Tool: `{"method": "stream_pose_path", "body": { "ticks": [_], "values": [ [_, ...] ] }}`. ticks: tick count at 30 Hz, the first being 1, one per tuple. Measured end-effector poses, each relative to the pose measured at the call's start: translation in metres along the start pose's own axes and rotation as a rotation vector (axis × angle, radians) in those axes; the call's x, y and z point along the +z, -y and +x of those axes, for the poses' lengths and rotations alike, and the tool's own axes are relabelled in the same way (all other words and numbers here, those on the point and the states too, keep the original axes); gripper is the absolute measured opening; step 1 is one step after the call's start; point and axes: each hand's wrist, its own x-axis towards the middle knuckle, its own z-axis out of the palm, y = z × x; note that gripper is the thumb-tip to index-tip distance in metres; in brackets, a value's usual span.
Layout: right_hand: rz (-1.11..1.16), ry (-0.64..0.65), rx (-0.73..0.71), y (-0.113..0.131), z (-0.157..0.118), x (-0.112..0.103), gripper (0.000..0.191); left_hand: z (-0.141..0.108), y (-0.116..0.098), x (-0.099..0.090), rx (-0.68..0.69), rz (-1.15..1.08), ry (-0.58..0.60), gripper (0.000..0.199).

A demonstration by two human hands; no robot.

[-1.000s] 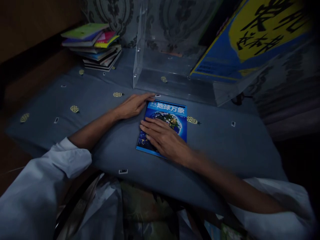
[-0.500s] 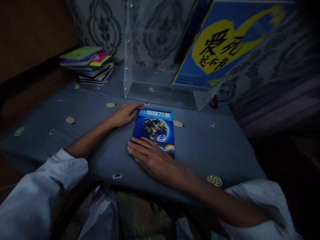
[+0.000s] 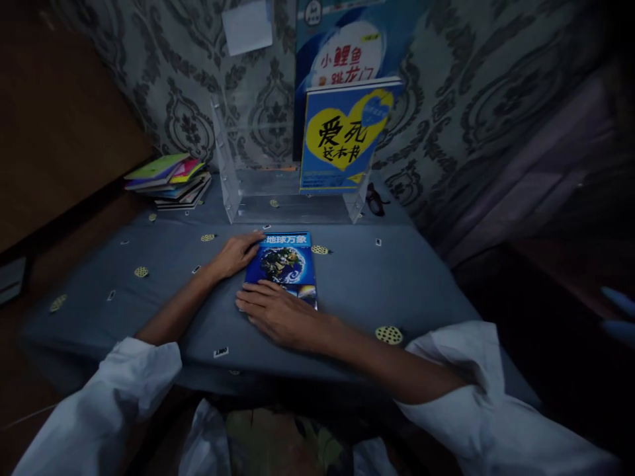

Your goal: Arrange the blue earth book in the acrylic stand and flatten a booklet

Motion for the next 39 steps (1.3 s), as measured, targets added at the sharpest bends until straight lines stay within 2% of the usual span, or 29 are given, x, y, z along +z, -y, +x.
{"method": "stream_pose_path", "body": {
  "ticks": [6,11,18,22,25,29,33,39],
  "values": [
    [0.003,-0.015,-0.011,-0.002,0.0,0.003,0.038,0.005,-0.023,-0.002,-0.055,0.214,0.118,0.051],
    [-0.039,-0.011,-0.034,0.001,0.003,0.003,0.037,0.022,-0.033,-0.004,0.017,0.268,0.252,0.058],
    [-0.068,-0.047,-0.067,0.001,0.004,0.001,0.031,0.055,-0.066,0.012,0.074,0.212,0.337,0.061],
    [-0.056,-0.036,-0.077,0.0,0.004,0.003,0.026,0.055,-0.086,0.022,0.099,0.125,0.34,0.056],
    [-0.065,-0.014,-0.08,0.001,0.004,0.002,0.028,0.049,-0.093,0.023,0.142,0.063,0.364,0.054],
    [-0.065,-0.02,-0.098,0.003,0.001,-0.002,0.03,0.042,-0.091,0.021,0.149,0.002,0.371,0.054],
    [-0.068,-0.076,-0.098,0.004,-0.008,-0.004,0.033,0.038,-0.081,0.019,0.146,-0.014,0.323,0.054],
    [-0.005,-0.138,0.11,-0.003,-0.032,-0.002,0.037,0.026,-0.044,0.011,0.032,0.049,0.224,0.054]
  ]
}}
